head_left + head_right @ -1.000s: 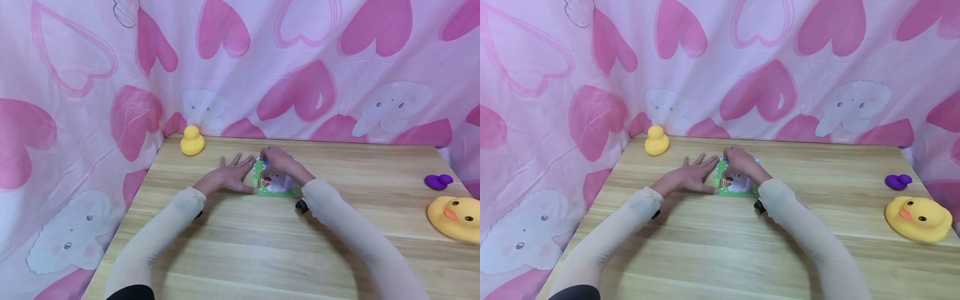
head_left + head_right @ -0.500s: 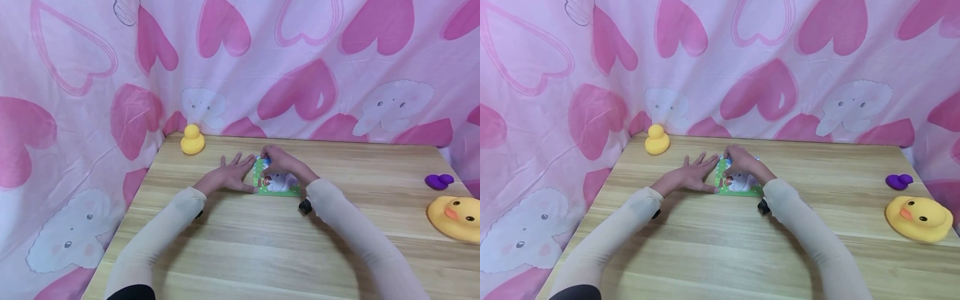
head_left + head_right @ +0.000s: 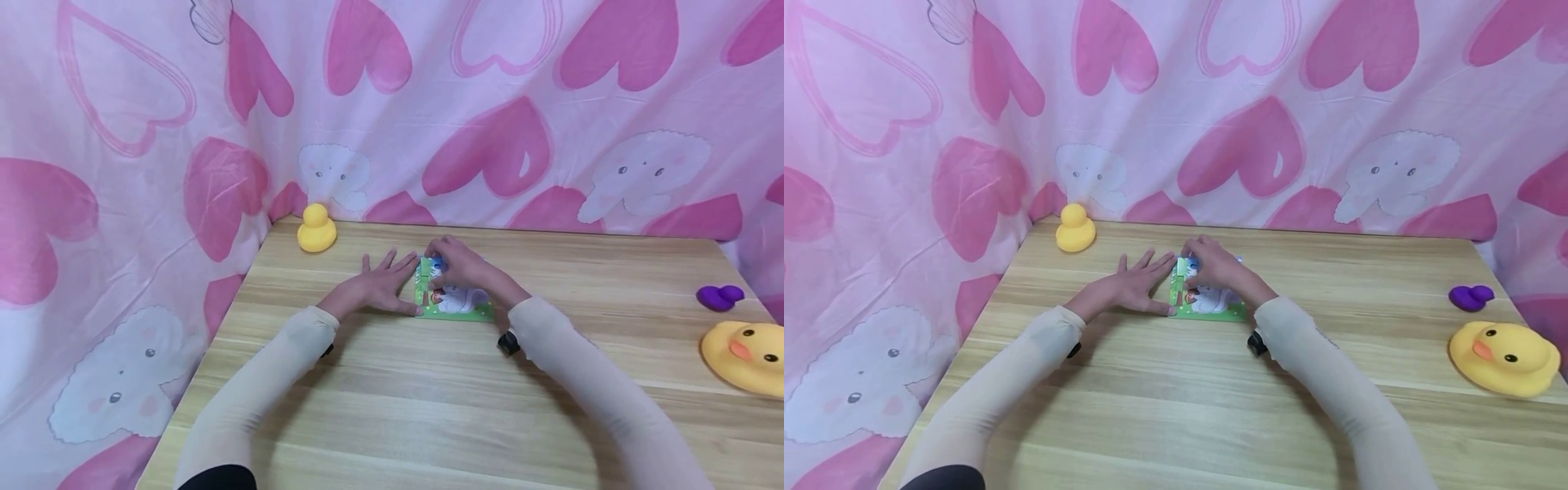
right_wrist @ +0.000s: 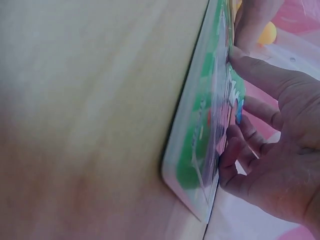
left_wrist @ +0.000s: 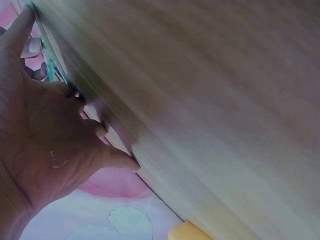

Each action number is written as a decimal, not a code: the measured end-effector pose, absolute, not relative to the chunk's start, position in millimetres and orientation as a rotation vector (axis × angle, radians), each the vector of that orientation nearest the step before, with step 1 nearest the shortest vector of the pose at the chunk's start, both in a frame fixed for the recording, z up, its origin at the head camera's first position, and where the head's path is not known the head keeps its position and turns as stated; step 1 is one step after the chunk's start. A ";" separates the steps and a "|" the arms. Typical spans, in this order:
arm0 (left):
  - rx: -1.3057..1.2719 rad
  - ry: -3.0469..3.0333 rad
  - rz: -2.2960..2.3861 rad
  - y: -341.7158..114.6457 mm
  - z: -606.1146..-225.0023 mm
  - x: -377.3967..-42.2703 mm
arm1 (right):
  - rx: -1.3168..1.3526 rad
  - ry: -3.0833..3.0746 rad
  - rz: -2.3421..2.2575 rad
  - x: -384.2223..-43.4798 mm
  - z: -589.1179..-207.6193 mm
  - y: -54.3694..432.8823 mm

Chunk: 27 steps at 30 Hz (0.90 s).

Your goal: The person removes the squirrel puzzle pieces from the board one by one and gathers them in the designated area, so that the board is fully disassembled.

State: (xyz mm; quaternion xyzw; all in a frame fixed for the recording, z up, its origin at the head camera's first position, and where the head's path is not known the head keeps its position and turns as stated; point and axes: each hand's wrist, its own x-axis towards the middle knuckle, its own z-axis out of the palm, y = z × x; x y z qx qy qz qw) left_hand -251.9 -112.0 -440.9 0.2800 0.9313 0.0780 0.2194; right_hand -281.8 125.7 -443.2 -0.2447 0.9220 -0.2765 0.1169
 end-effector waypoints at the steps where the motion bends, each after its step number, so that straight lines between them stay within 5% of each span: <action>1: 0.774 2.576 0.218 -112.2 -441.2 -251.9 | -0.716 2.691 -0.814 -282.1 -442.2 126.7; 15: 0.771 2.567 0.212 -112.5 -444.3 -254.5 | -0.757 2.667 -0.861 -293.7 -435.6 141.3; 27: 0.742 2.531 0.216 -110.9 -441.0 -253.4 | -0.575 2.802 -0.923 -276.6 -429.7 219.9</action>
